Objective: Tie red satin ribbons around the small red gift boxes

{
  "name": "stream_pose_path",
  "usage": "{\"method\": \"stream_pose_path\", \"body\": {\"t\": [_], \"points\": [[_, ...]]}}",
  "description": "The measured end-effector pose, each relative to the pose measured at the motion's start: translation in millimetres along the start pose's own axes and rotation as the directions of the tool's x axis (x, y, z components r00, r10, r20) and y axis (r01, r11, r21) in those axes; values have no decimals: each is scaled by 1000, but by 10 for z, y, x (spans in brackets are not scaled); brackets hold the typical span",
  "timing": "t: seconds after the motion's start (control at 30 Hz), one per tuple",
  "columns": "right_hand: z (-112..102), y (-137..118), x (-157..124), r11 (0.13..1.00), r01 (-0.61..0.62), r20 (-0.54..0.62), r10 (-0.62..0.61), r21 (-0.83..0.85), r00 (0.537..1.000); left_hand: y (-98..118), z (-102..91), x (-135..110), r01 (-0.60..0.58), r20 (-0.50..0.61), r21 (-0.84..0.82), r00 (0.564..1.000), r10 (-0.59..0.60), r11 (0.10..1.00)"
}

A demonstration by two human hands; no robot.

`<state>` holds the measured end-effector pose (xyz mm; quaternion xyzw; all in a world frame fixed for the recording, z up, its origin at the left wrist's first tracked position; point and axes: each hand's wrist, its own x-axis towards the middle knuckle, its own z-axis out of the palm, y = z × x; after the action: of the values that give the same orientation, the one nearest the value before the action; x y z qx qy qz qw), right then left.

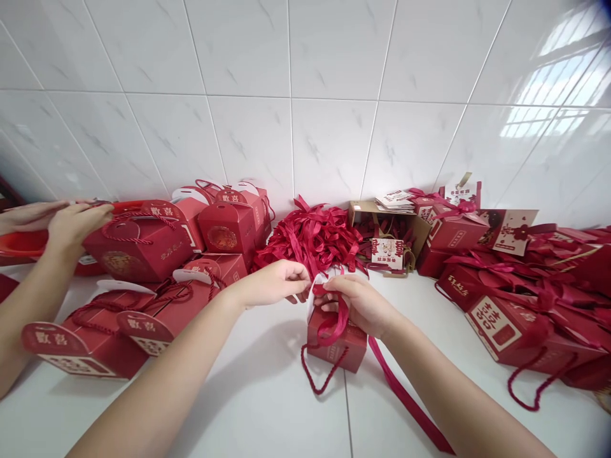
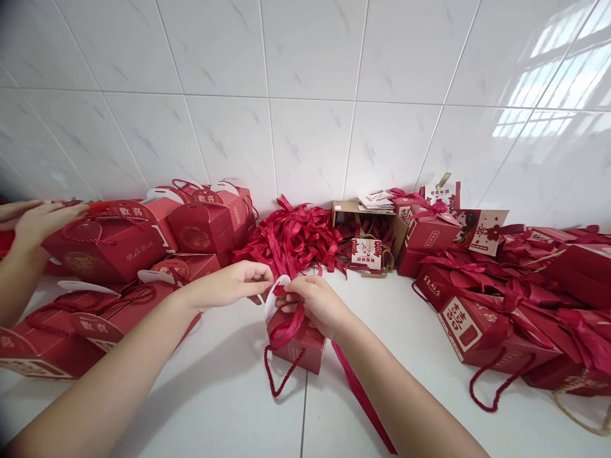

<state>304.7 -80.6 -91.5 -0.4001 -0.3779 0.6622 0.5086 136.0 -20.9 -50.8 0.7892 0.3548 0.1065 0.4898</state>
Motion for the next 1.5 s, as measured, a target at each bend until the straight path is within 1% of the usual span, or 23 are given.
{"method": "stream_pose_path", "body": {"t": [0.03, 0.1, 0.13, 0.2, 0.23, 0.27, 0.33, 0.37, 0.4, 0.43, 0.47, 0.53, 0.6, 0.67, 0.73, 0.8, 0.93, 1.03, 1.1, 1.17, 1.23, 1.4, 1.5], "points": [[1, -1, 1, 1000, 10, 10, -10, -3, 1000, -10, -10, 2, 4, -14, 43, 1000, -3, 999], [-2, -14, -2, 999, 51, 10, -51, -1, 999, -58, -53, -2, 90, -93, 254, 993, -68, 963], [-6, -29, -9, 997, 82, -7, -82, 0, 997, -95, -81, -6, 168, -165, 380, 980, -112, 910], [-21, -92, -47, 986, 161, -68, -163, -32, 984, -180, -144, -16, 348, -342, 550, 923, -175, 760], [-32, -141, -81, 975, 206, -98, -213, -81, 972, -219, -174, -20, 424, -418, 577, 887, -194, 698], [-45, -203, -126, 956, 249, -118, -268, -156, 956, -251, -200, -22, 478, -474, 576, 856, -205, 663], [-82, -349, -243, 870, 315, -125, -385, -379, 914, -277, -232, -21, 524, -540, 561, 819, -197, 641], [-109, -424, -307, 797, 327, -115, -439, -507, 891, -268, -237, -18, 522, -554, 560, 813, -177, 643], [-142, -492, -370, 709, 322, -99, -483, -627, 870, -245, -233, -15, 499, -553, 568, 821, -145, 655], [-185, -546, -427, 617, 299, -75, -505, -728, 860, -213, -223, -13, 449, -532, 571, 840, -106, 687], [-237, -581, -473, 535, 265, -49, -502, -803, 864, -176, -206, -11, 374, -491, 556, 868, -70, 743], [-367, -587, -528, 418, 191, -4, -423, -888, 906, -108, -158, -8, 187, -356, 434, 934, -23, 881], [-510, -522, -531, 370, 137, 21, -300, -919, 954, -73, -97, 1, 44, -198, 238, 980, 4, 970], [-629, -429, -498, 372, 107, 31, -204, -922, 978, -80, -30, 25, 2, -92, 116, 996, 9, 993], [-695, -353, -450, 401, 100, 43, -148, -911, 988, -117, 41, 64, -3, -48, 70, 999, 7, 998], [-711, -314, -403, 447, 125, 87, -105, -886, 991, -158, 107, 108, 2, -36, 36, 999, -1, 999], [-695, -300, -348, 601, 163, 187, -24, -783, 982, -196, 196, 171, 33, -5, -56, 999, -34, 998], [-706, -301, -348, 714, 136, 236, 42, -687, 971, -201, 200, 195, 70, 62, -120, 996, -63, 990], [-716, -303, -356, 778, 99, 275, 97, -620, 957, -210, 174, 206, 86, 75, -126, 994, -76, 988], [-717, -310, -361, 821, 58, 292, 136, -569, 947, -220, 140, 212, 100, 77, -125, 993, -91, 987], [-708, -321, -362, 828, 36, 293, 156, -560, 943, -224, 110, 212, 105, 67, -116, 993, -98, 988], [-680, -347, -362, 758, 115, 289, 100, -642, 952, -218, 101, 206, 86, 44, -84, 996, -82, 993], [-670, -324, -349, 786, 89, 260, 93, -611, 961, -231, 139, 220, 74, 42, -63, 997, -72, 995]]}}
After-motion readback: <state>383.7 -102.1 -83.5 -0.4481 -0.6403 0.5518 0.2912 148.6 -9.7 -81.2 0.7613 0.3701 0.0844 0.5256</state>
